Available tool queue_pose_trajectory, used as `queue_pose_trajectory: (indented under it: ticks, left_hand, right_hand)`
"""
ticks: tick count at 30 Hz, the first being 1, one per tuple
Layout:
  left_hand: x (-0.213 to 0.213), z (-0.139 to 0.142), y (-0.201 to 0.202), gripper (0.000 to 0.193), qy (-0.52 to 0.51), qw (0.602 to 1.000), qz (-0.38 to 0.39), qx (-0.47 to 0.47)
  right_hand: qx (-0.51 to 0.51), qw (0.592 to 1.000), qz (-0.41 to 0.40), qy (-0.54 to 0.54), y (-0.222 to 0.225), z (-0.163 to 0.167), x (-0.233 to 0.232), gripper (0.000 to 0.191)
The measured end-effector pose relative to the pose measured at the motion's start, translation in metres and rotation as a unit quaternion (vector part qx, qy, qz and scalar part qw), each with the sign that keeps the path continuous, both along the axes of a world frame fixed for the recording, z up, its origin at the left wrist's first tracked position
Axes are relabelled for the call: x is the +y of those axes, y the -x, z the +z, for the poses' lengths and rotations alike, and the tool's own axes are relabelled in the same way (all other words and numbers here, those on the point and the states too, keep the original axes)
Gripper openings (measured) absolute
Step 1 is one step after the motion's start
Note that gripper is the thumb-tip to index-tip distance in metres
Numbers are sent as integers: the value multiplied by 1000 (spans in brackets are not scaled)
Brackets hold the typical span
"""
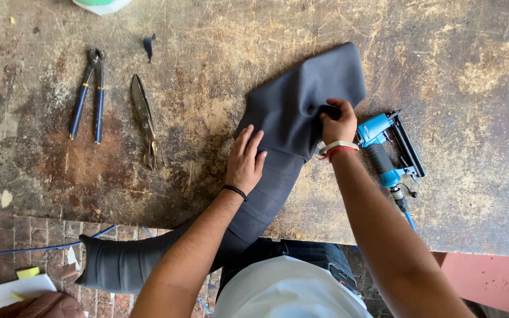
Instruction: The person wraps dark fabric around a curved wooden frame, repeatedly folding and smoothing the material. They use a pneumatic staple gun to secure the fabric to the wood and trim excess material with scissors.
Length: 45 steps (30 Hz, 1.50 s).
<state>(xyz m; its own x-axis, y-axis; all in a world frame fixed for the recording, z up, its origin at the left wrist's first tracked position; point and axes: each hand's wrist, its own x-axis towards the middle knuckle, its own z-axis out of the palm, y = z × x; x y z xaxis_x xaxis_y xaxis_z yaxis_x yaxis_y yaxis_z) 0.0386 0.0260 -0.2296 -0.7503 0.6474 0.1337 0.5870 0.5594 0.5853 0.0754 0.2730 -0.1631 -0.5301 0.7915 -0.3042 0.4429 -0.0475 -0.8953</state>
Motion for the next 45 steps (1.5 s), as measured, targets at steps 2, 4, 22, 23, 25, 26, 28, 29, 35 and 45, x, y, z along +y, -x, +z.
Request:
queue_pose_trajectory:
  ticks: [2, 4, 22, 23, 25, 26, 28, 29, 35, 45]
  left_hand:
    - [-2, 3, 3, 45, -25, 999, -9, 28]
    - [-3, 7, 9, 36, -37, 998, -23, 50]
    - [4, 6, 52, 17, -63, 974, -137, 172]
    - [2, 4, 53, 16, -65, 976, -132, 161]
    - [-4, 1, 57, 14, -55, 981, -119, 146]
    - [-7, 0, 59, 14, -42, 983, -111, 141]
    - [-11, -2, 61, 12, -25, 987, -95, 129]
    - [-12, -3, 62, 10, -21, 988, -88, 124]
    - [-7, -2, 41, 24, -6, 999, 37, -4]
    - [14, 40, -14, 65, 173, 983, 24, -64]
  right_hand:
    - [104, 994, -17, -11, 8, -3, 0, 32]
    - [97, 992, -49, -57, 14, -1, 1, 32]
    - [-28, 813, 302, -498, -68, -16, -35, 18]
    - [-26, 805, 320, -499, -67, -18, -31, 9]
    - [-11, 785, 340, -517, -68, -19, -27, 8]
    - [-3, 775, 350, -526, -69, -19, -26, 7]
    - [-52, 749, 380, -541, -72, -21, -27, 8]
    - [-76, 734, 395, -547, -73, -21, -29, 9]
    - [-64, 863, 277, -418, -81, -22, -41, 8]
    - [-81, 840, 329, -423, -67, -23, -40, 11]
